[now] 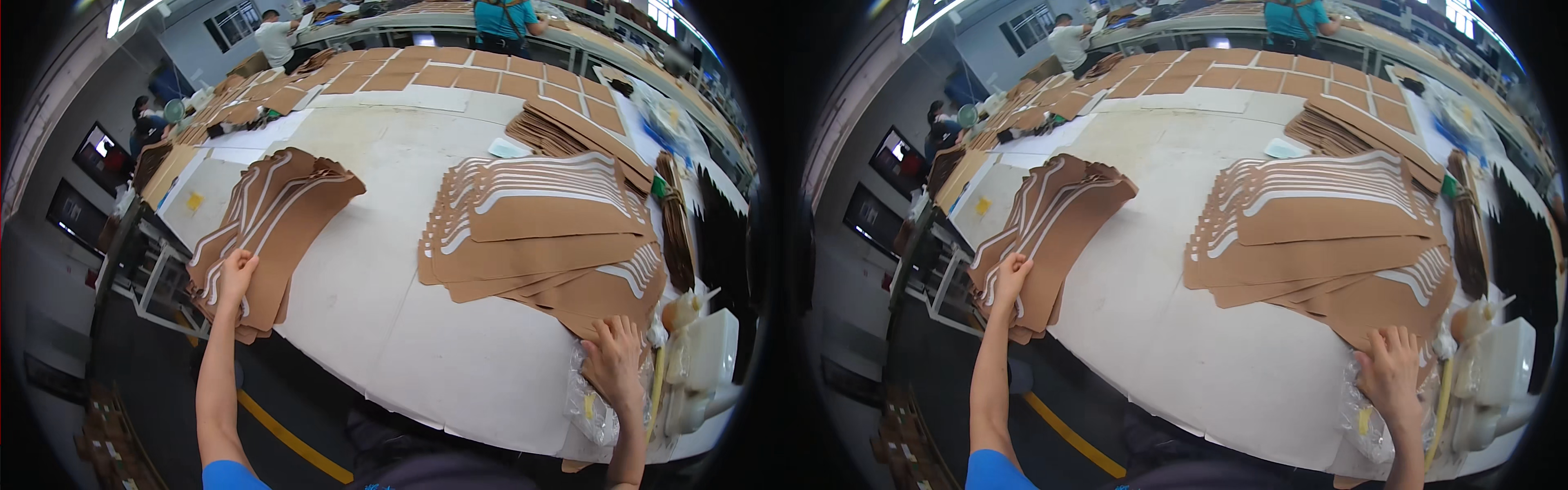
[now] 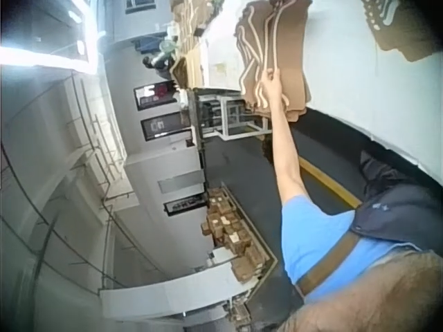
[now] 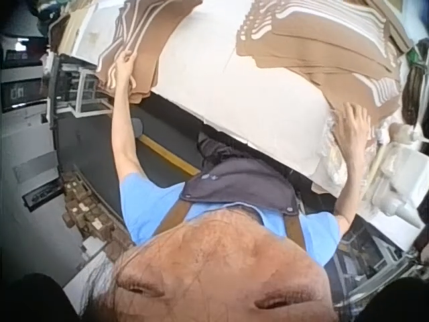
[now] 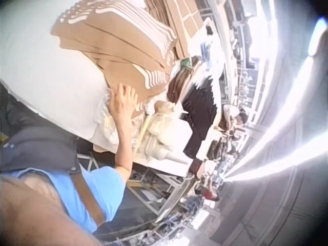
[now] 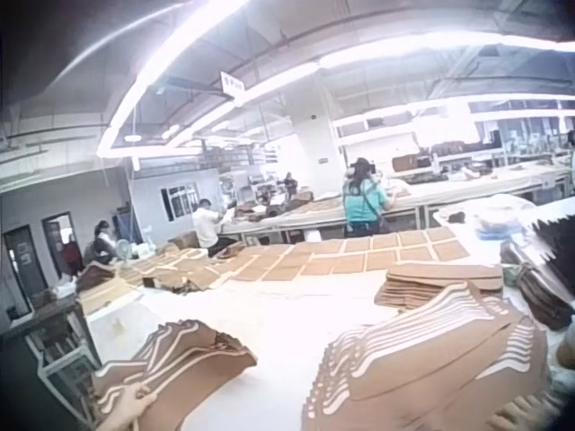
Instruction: The recorder is assembling layered components, likely for footwear, by aligning them and pressing them together using a hand tool.
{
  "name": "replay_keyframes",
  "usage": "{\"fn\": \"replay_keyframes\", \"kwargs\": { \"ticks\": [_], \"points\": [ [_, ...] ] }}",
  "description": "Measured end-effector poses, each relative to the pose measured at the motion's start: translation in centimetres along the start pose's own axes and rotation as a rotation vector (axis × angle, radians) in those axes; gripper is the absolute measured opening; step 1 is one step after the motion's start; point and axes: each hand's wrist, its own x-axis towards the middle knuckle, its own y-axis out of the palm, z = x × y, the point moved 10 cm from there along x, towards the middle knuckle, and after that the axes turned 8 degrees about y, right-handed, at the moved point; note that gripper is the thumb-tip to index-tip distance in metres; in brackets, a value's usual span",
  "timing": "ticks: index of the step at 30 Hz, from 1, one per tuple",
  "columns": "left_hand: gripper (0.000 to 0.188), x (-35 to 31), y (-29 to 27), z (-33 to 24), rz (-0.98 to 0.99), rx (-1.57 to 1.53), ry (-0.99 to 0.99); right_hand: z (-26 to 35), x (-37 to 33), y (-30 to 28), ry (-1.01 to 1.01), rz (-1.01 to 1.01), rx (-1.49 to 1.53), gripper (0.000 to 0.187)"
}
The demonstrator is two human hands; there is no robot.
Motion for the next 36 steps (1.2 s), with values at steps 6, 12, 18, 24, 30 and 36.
{"fn": "replay_keyframes", "kwargs": {
  "ticks": [6, 12, 18, 24, 30, 36],
  "points": [
    [0.019, -0.9, -1.9, 0.2, 0.038, -0.157, -0.128, 7.4, 9.0, 2.1, -0.37, -0.085, 0.038, 0.031],
    [0.025, -0.9, -1.5, 0.9, 0.211, -0.392, -0.295, 9.4, 17.7, 6.7, -0.483, -0.184, 0.004, 0.029],
    [0.035, -1.8, -1.3, -0.6, 0.312, -0.001, -0.157, 10.6, 19.0, 9.2, -0.595, -0.266, -0.131, 0.024],
    [0.044, -3.5, -1.9, -2.5, 0.281, 0.146, -0.113, 11.6, 18.0, 10.4, -0.684, -0.261, -0.344, 0.031],
    [0.043, -4.8, -2.3, -8.2, 0.146, 0.826, 0.221, 10.8, 19.0, 8.7, -0.597, -0.226, -0.011, 0.022],
    [0.032, -6.3, 9.5, -20.5, 0.237, 0.493, 0.592, 8.0, 19.5, 11.2, -0.592, -0.284, -0.048, 0.017]
  ]
}}
